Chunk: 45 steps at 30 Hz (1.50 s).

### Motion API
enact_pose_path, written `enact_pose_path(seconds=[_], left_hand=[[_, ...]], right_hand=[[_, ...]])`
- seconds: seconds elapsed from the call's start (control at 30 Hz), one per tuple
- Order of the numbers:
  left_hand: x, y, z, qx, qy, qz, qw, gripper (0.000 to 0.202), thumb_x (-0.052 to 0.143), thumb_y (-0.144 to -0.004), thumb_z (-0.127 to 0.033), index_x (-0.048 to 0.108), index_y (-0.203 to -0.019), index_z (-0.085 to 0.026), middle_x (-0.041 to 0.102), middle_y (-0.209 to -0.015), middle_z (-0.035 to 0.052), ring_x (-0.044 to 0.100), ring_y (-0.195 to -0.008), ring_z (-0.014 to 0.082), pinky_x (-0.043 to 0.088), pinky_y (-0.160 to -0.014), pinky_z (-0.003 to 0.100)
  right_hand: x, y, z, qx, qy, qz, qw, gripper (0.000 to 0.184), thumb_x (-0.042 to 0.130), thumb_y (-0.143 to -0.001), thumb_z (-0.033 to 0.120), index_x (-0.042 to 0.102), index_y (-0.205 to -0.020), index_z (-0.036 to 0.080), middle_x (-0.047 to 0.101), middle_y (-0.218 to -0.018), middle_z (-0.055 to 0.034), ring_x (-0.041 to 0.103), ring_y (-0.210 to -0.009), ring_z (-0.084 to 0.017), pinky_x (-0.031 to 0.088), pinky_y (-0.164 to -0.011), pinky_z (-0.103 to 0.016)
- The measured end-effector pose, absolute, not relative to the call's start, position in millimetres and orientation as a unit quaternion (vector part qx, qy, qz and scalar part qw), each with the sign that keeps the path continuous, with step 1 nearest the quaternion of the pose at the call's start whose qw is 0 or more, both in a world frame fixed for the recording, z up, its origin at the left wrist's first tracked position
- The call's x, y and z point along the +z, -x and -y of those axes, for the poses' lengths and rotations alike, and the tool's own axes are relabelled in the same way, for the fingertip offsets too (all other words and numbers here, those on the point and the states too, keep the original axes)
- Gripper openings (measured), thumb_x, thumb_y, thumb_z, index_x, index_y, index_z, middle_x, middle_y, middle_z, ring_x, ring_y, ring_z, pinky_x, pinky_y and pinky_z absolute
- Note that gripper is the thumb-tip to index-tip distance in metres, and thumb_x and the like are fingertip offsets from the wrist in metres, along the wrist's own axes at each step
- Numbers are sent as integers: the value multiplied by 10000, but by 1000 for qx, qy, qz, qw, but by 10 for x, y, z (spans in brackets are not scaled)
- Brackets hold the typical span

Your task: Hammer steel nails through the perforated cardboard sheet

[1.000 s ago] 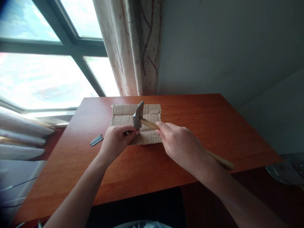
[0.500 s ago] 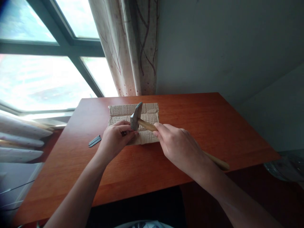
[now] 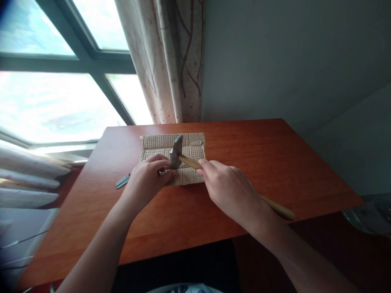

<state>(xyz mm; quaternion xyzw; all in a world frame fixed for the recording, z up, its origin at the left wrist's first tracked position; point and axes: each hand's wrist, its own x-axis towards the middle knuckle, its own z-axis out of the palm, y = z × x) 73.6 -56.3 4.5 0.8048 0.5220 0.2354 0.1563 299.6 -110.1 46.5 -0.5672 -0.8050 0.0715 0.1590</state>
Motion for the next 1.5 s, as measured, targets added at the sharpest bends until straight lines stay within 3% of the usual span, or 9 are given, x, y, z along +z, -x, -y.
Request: enact_pose_path(seconds=[0.17, 0.3, 0.77, 1.07, 1.17, 1.27, 1.37, 1.5], left_hand=[[65, -662, 748, 228, -832, -501, 66, 209, 643, -893, -295, 715, -1081, -238, 687, -1202, 70, 613, -1096, 294, 484, -909, 455], [-5, -636, 819, 215, -839, -497, 58, 302, 633, -904, -342, 663, -1193, -258, 640, -1335, 55, 560, -1212, 311, 454, -949, 496], [-32, -654, 823, 213, -831, -511, 50, 284, 617, -907, -391, 697, -1155, -279, 645, -1340, 56, 549, -1219, 330, 405, -973, 517], [-33, -662, 815, 212, -831, -511, 55, 280, 623, -904, -372, 697, -1157, -276, 639, -1346, 57, 550, -1214, 328, 411, -972, 523], [-20, -648, 798, 217, -833, -505, 66, 282, 637, -896, -363, 693, -1155, -267, 646, -1328, 59, 561, -1200, 323, 428, -971, 520], [11, -549, 760, 259, -820, -506, 69, 279, 632, -898, -348, 689, -1151, -246, 652, -1307, 70, 563, -1212, 313, 434, -1014, 510], [21, -360, 697, 337, -775, -530, 66, 303, 624, -902, -334, 675, -1183, -231, 645, -1306, 84, 574, -1219, 292, 448, -1043, 472], [-102, -126, 599, 407, -709, -563, 119, 330, 642, -885, -353, 676, -1191, -234, 658, -1278, 82, 607, -1187, 266, 486, -1025, 421]], right_hand=[[457, -3042, 1104, 76, 562, 802, 188, 288, 440, -1027, 282, 624, -1215, 166, 734, -1008, -88, 717, -875, -231, 537, -764, -350], [458, -3004, 1104, 77, 563, 803, 177, 291, 426, -1032, 285, 624, -1212, 170, 734, -1001, -83, 717, -872, -233, 538, -756, -356], [441, -2941, 1133, 55, 568, 811, 130, 302, 396, -1035, 265, 618, -1214, 167, 728, -1010, -96, 713, -841, -242, 523, -686, -352], [356, -2971, 1120, 64, 564, 811, 141, 288, 406, -1025, 270, 635, -1174, 180, 726, -1016, -108, 703, -865, -248, 510, -672, -341], [360, -3023, 1105, 121, 567, 786, 213, 258, 439, -1015, 289, 652, -1120, 189, 716, -930, -80, 681, -796, -215, 499, -659, -328], [364, -3125, 1101, 263, 585, 695, 325, 213, 524, -982, 357, 663, -1031, 202, 640, -758, -15, 582, -607, -144, 450, -540, -278], [357, -3256, 1089, 390, 566, 575, 444, 230, 657, -898, 363, 645, -1078, 221, 561, -744, 20, 480, -543, -102, 379, -454, -243], [425, -3424, 1037, 379, 487, 506, 602, 177, 695, -847, 290, 612, -999, 253, 505, -810, 16, 435, -519, -87, 321, -425, -255]])
